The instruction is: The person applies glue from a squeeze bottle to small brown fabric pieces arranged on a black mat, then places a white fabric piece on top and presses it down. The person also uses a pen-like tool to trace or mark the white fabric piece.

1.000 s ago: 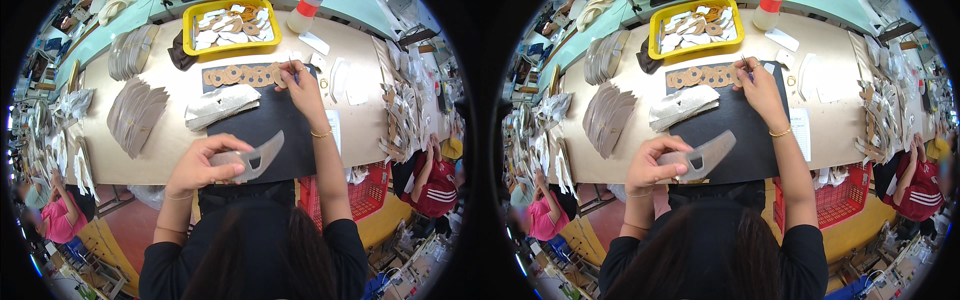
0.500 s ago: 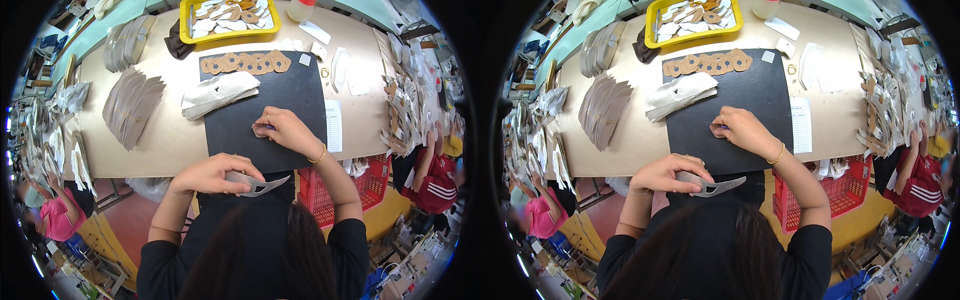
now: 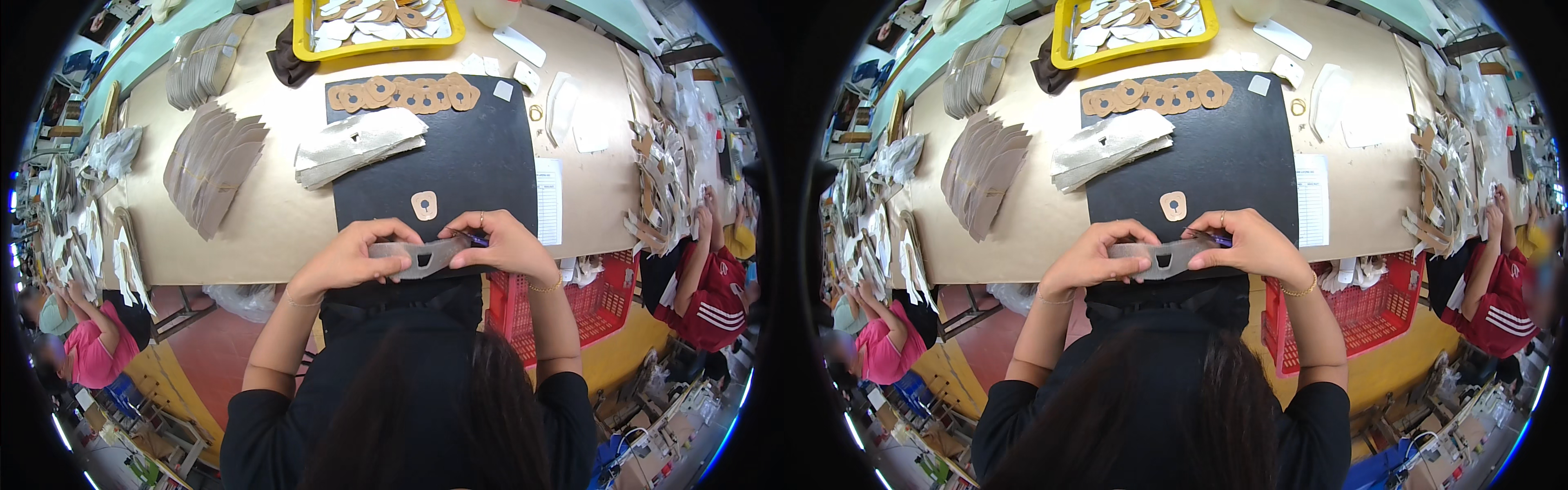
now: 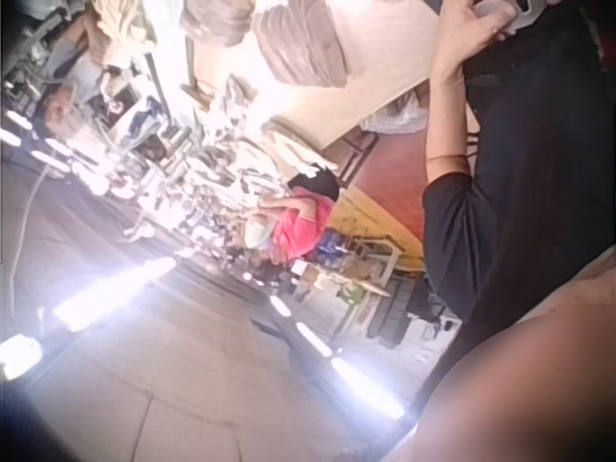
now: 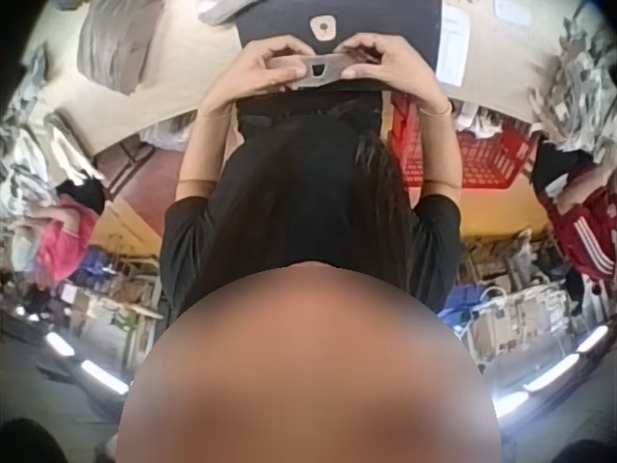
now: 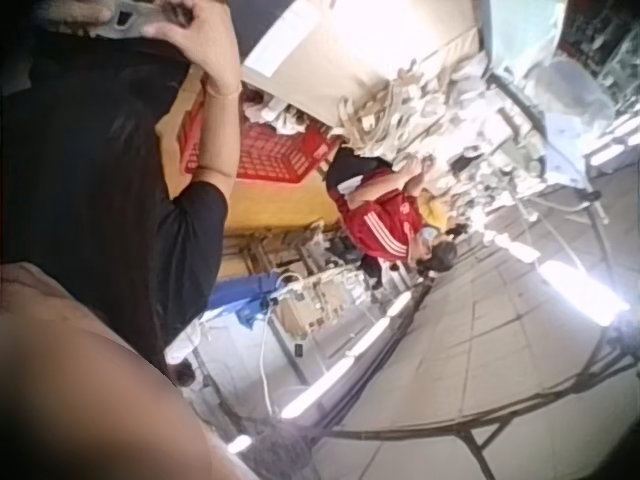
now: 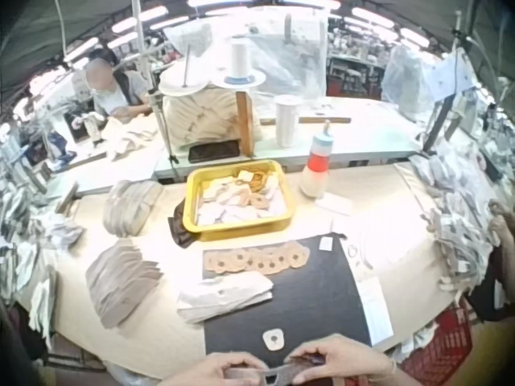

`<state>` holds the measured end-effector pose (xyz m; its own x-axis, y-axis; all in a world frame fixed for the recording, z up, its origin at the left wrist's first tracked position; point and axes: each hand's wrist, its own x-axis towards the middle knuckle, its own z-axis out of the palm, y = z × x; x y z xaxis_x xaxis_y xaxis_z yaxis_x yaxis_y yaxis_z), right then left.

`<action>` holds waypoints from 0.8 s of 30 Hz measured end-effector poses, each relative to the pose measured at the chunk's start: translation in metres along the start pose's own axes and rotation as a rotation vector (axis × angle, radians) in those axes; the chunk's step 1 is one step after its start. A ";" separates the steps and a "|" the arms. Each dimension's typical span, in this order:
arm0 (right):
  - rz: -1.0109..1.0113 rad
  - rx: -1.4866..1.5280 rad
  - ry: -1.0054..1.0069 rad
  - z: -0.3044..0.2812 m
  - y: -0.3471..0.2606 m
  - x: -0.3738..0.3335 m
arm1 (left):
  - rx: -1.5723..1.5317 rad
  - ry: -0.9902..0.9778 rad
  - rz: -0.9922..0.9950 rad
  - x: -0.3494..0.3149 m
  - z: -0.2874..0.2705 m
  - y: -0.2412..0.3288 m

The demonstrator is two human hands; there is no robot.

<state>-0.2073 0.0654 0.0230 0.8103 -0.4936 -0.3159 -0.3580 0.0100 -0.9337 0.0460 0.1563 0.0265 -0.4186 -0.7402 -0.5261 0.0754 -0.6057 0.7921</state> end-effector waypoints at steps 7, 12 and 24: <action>0.248 0.061 0.324 0.000 0.007 0.010 | 0.053 0.382 0.101 0.029 0.008 -0.010; 0.062 -0.199 0.457 0.000 0.009 0.019 | 0.095 0.496 0.100 0.038 0.009 -0.015; 0.219 -0.203 0.433 0.011 0.013 0.008 | 0.229 0.438 0.001 0.033 0.013 -0.016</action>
<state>-0.2005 0.0716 0.0065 0.4555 -0.8136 -0.3613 -0.6152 0.0058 -0.7884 0.0195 0.1456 0.0001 0.0045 -0.8239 -0.5667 -0.1453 -0.5612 0.8148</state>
